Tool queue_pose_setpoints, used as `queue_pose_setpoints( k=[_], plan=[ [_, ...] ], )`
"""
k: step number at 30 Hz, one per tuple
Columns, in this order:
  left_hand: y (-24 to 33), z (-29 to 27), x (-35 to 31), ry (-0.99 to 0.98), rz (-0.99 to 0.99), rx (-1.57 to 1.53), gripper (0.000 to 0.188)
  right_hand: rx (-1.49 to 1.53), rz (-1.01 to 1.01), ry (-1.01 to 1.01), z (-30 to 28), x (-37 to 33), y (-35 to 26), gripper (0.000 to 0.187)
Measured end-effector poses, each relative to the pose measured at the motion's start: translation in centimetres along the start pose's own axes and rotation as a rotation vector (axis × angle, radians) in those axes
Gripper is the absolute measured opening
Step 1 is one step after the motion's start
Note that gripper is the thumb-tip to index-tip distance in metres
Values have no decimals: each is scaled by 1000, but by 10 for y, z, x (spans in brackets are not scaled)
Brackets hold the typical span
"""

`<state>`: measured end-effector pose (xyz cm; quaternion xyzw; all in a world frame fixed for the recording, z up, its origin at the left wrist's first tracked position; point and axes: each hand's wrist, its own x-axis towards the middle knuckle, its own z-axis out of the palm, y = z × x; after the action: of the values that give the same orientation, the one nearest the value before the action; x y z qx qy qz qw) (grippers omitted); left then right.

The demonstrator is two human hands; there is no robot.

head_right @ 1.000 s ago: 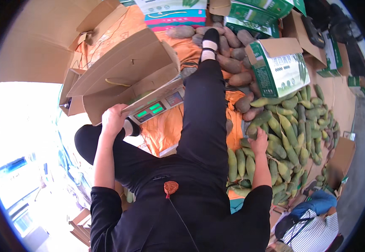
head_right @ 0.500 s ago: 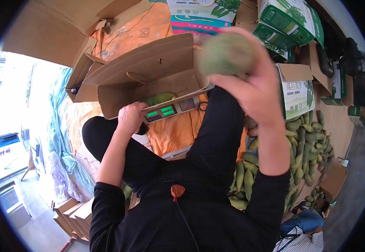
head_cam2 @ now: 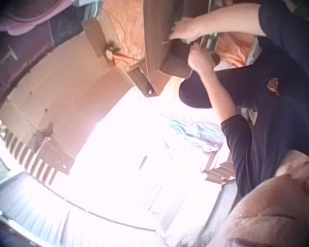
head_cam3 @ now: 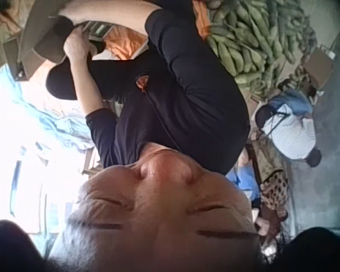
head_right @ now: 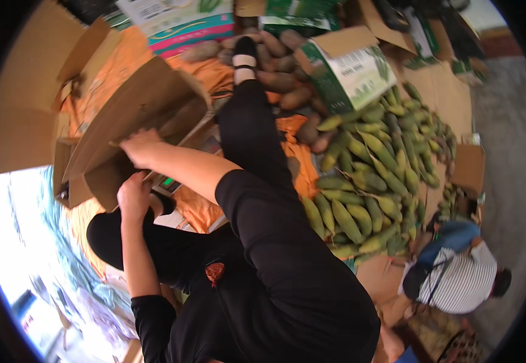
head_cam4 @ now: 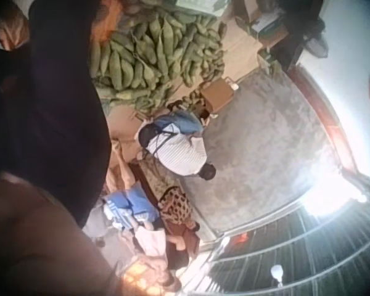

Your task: Sort and weigh produce into cardboard boxes in a packing facility.

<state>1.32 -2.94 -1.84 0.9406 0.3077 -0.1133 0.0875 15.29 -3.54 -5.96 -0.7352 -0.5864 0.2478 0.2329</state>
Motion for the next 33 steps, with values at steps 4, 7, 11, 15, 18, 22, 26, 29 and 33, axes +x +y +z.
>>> queue_pose_setpoints(
  k=[4, 7, 11, 15, 18, 22, 26, 29, 33],
  plan=[
    [4, -1, 2, 60, 12, -156, 14, 99, -104, 68, -67, -33, -9, 42],
    [1, 1, 2, 63, 17, -181, 17, 353, -136, 189, -132, -83, 9, 36],
    [-1, 1, 0, 49, -35, -185, 20, 538, 65, 460, -182, -166, 77, 24],
    [4, -3, 6, 7, -57, -195, 19, 181, 531, 619, -168, -264, 196, 26],
    [7, -3, 8, -9, -75, -211, 19, -193, 899, 339, -119, -351, 278, 22],
    [3, 4, 7, 30, -54, -217, 18, -528, 1223, -114, -49, -440, 320, 31],
    [5, -1, 3, 12, -93, -207, 18, -545, 1331, -428, -24, -480, 312, 32],
    [3, -2, 2, 38, -133, -224, 18, -635, 1268, -403, -12, -498, 307, 28],
    [8, -6, 4, 32, -80, -183, 16, -786, 1222, -474, -1, -511, 319, 24]
  ],
)
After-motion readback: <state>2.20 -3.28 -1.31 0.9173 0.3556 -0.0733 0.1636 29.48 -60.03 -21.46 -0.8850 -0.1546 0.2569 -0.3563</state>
